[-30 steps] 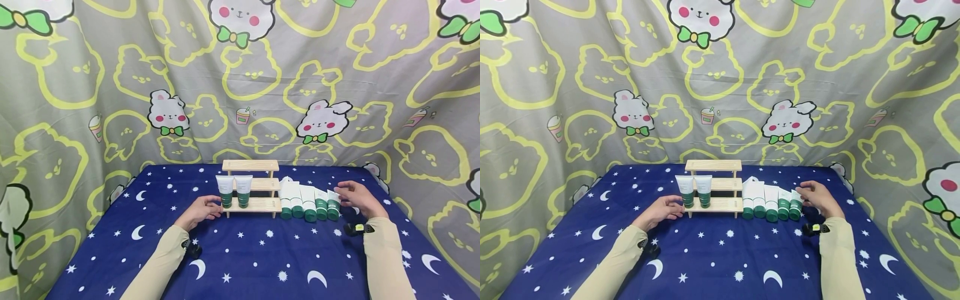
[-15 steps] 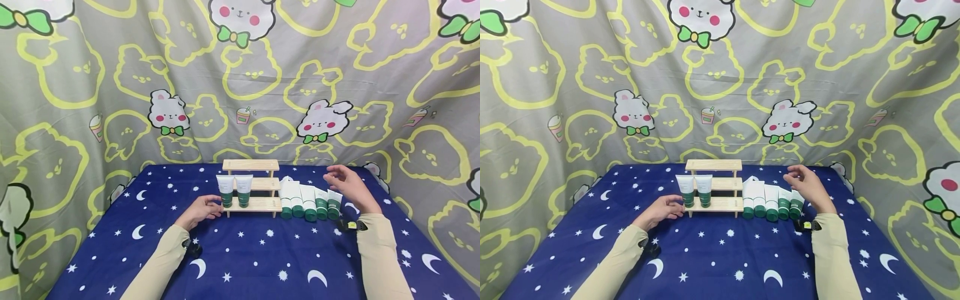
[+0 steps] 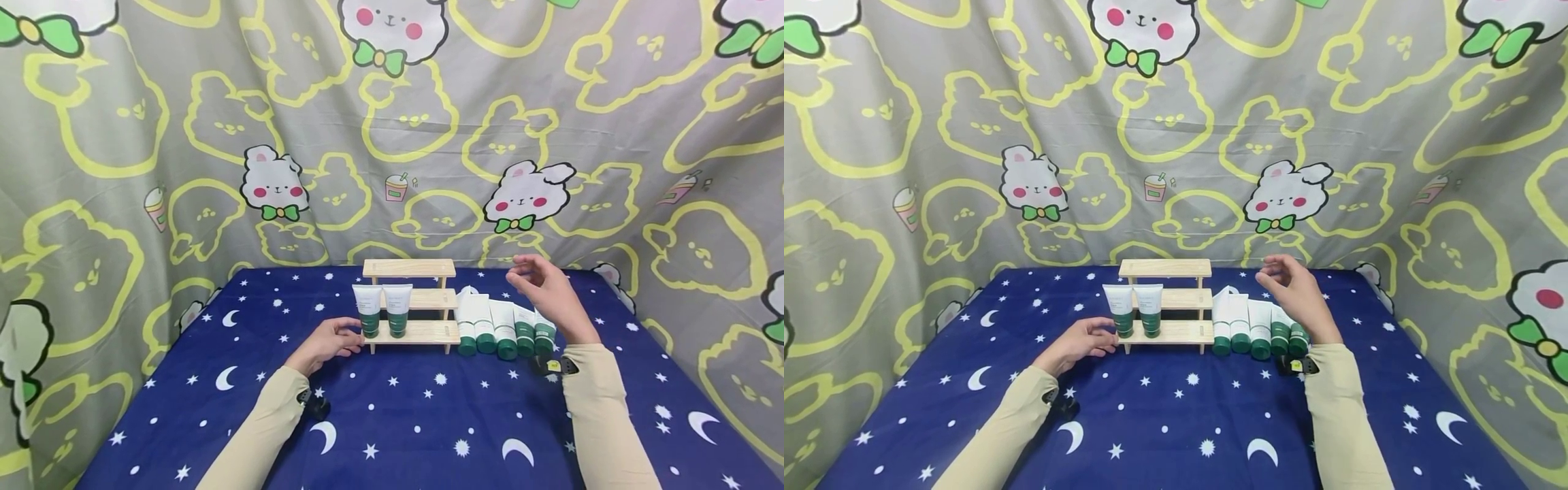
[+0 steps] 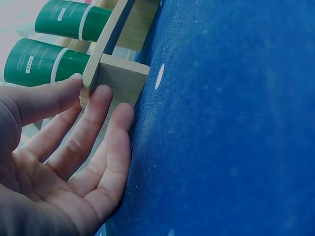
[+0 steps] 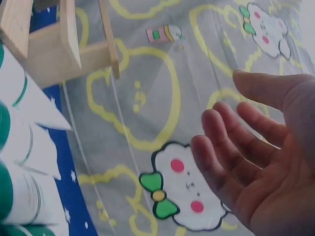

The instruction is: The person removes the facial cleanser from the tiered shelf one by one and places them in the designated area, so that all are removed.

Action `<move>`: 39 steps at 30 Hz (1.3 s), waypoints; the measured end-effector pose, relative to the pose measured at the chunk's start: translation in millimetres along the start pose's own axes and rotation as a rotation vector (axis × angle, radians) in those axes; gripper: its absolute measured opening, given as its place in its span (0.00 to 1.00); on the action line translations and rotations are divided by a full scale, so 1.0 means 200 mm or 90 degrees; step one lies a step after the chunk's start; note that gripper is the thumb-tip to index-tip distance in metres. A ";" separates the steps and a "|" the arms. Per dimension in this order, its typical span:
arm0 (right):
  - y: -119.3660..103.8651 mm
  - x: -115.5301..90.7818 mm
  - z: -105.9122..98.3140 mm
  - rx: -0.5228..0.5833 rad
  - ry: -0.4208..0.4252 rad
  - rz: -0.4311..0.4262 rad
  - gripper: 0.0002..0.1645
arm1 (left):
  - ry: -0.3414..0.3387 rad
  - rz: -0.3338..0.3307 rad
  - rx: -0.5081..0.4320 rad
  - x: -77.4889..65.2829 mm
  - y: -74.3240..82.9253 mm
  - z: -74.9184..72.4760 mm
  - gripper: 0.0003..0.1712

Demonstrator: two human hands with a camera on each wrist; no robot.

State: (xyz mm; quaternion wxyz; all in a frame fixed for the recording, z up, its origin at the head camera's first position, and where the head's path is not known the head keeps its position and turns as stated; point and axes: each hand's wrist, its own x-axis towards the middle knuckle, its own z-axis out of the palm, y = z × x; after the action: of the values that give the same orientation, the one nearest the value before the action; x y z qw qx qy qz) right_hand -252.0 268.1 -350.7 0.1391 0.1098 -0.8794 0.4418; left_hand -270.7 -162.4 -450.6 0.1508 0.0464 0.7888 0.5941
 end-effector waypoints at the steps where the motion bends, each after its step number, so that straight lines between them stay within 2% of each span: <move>1: -0.02 0.00 0.01 -0.001 0.007 -0.009 0.29 | 0.001 0.000 0.000 0.00 0.00 0.00 0.25; 8: -0.11 0.03 0.13 -0.004 0.013 -0.068 0.27 | 0.006 -0.007 -0.006 0.01 0.00 0.00 0.25; 21: -0.25 0.00 0.39 0.030 -0.021 -0.132 0.32 | 0.021 -0.021 0.001 0.01 0.00 0.01 0.24; 28: -0.25 0.01 0.52 0.052 -0.043 -0.155 0.31 | 0.032 -0.035 0.006 0.01 0.01 0.01 0.24; 35: -0.23 -0.01 0.64 0.034 -0.093 -0.199 0.41 | 0.027 -0.028 0.009 0.01 0.01 0.01 0.26; 39: -0.23 -0.02 0.67 0.026 -0.129 -0.206 0.42 | 0.029 -0.026 0.013 0.00 0.00 0.01 0.26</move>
State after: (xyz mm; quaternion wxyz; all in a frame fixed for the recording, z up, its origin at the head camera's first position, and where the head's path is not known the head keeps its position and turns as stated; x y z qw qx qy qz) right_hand -253.2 133.2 -395.4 0.1168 0.2967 -0.8507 0.4180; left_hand -270.8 -160.0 -450.8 0.1443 0.0182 0.7989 0.5836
